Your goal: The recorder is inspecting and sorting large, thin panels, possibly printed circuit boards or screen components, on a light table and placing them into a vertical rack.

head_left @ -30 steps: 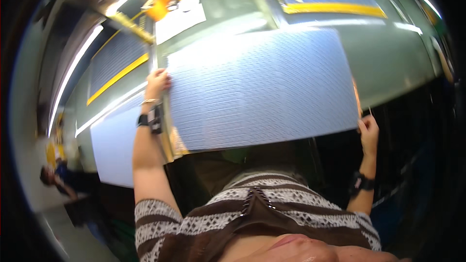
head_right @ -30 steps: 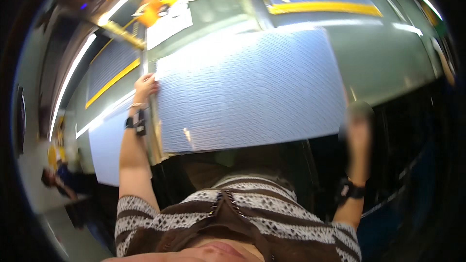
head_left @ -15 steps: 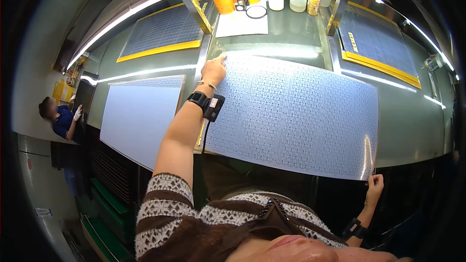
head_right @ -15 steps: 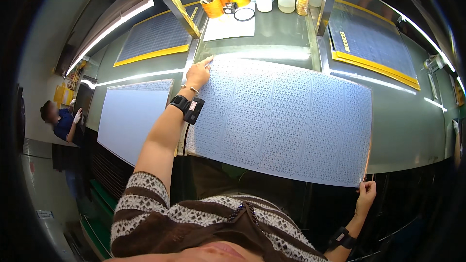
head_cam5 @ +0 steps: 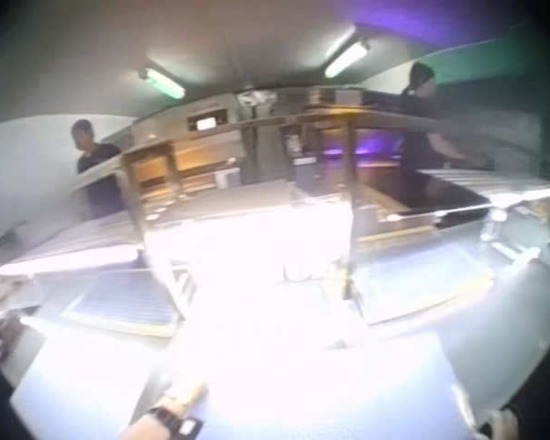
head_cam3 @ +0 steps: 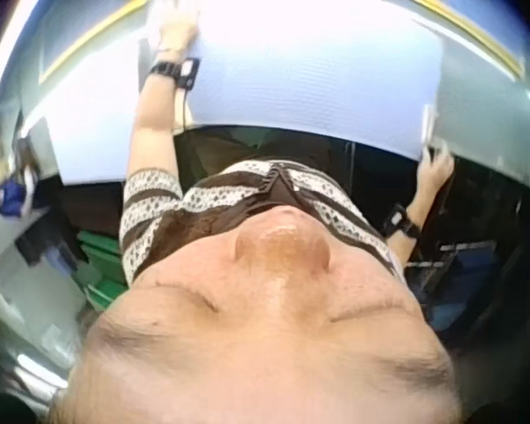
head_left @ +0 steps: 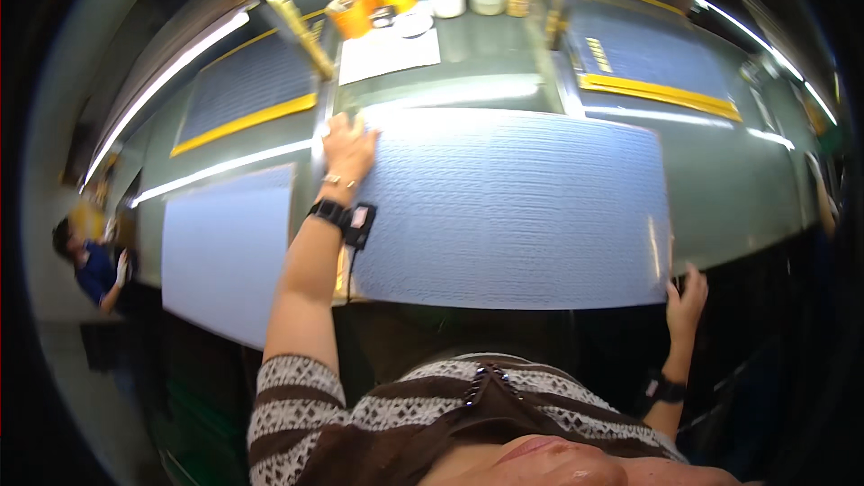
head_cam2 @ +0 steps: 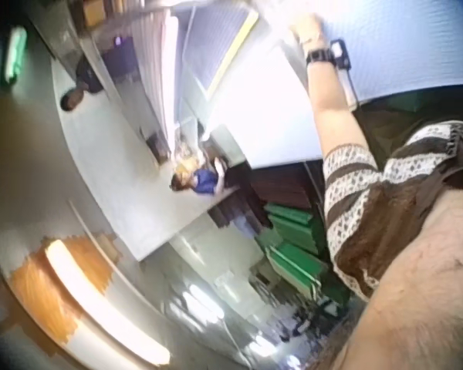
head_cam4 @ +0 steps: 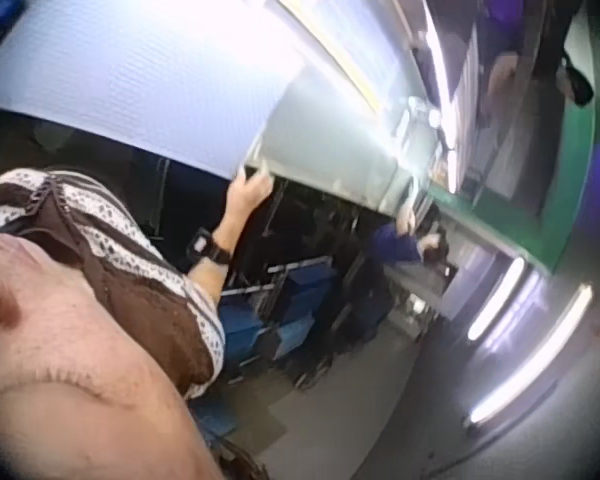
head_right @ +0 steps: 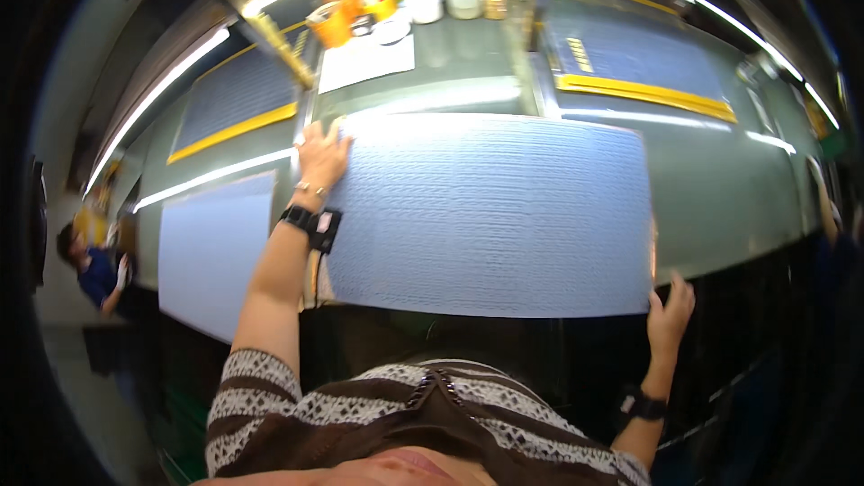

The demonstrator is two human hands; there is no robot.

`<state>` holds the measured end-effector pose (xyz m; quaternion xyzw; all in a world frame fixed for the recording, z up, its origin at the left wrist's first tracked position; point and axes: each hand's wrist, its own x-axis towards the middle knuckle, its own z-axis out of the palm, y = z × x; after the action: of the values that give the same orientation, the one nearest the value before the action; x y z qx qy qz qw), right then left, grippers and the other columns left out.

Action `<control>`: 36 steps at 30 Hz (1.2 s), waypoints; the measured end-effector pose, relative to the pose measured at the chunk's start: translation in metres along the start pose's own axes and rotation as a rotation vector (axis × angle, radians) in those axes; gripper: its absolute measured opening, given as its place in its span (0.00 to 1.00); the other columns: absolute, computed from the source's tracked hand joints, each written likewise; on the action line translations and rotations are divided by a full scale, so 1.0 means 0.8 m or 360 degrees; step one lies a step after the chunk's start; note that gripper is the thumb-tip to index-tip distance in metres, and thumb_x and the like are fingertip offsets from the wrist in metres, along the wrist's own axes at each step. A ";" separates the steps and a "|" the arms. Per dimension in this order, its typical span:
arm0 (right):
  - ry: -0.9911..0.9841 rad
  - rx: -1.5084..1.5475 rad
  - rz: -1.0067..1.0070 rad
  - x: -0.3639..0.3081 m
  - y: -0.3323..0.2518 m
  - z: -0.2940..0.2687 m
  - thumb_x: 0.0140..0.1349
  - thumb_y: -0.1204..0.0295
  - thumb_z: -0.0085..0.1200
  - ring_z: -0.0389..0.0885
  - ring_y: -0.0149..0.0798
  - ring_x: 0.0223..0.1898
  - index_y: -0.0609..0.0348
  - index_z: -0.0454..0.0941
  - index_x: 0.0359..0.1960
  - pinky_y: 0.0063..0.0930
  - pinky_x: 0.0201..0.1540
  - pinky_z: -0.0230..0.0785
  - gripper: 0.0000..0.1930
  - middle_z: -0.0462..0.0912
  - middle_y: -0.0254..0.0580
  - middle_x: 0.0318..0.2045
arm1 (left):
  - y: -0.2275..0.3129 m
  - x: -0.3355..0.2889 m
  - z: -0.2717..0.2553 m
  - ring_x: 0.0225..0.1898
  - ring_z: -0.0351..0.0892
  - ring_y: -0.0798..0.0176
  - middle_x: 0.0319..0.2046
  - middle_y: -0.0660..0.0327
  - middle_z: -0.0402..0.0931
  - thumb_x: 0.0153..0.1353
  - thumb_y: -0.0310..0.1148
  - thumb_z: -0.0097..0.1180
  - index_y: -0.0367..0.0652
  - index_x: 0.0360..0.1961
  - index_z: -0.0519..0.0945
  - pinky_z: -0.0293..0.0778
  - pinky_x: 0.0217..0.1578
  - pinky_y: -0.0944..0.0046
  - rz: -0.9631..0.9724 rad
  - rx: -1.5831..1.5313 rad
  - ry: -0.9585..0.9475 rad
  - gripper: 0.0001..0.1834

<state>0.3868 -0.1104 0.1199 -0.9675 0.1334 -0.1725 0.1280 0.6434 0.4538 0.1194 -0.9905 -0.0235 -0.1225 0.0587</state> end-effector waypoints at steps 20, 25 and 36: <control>0.0027 -0.0353 -0.0386 0.267 -0.034 0.160 0.55 0.76 0.40 0.62 0.46 0.58 0.60 0.66 0.52 0.37 0.58 0.55 0.20 0.66 0.43 0.56 | 0.021 -0.025 0.030 0.67 0.37 0.56 0.65 0.62 0.46 0.61 0.53 0.36 0.43 0.62 0.55 0.35 0.60 0.40 -0.0101 -0.0239 -0.0087 0.34; -0.0066 -0.0100 -0.0504 0.181 -0.029 0.089 0.53 0.80 0.38 0.64 0.48 0.56 0.62 0.67 0.52 0.36 0.58 0.57 0.22 0.67 0.46 0.55 | 0.025 -0.021 0.030 0.67 0.36 0.58 0.65 0.64 0.45 0.60 0.54 0.35 0.44 0.63 0.54 0.34 0.60 0.39 -0.0149 -0.0216 -0.0136 0.34; -0.0416 0.1299 0.1104 -0.055 0.051 0.003 0.64 0.62 0.43 0.75 0.29 0.37 0.62 0.73 0.45 0.24 0.41 0.65 0.17 0.78 0.37 0.38 | -0.026 -0.228 -0.006 0.66 0.40 0.53 0.65 0.56 0.46 0.63 0.48 0.35 0.44 0.62 0.55 0.35 0.59 0.36 -0.0221 -0.0197 -0.0090 0.29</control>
<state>0.3388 -0.1343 0.0927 -0.7521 0.3496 -0.0364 0.5574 0.4642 0.4681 0.0819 -0.9912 -0.0861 -0.0993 -0.0119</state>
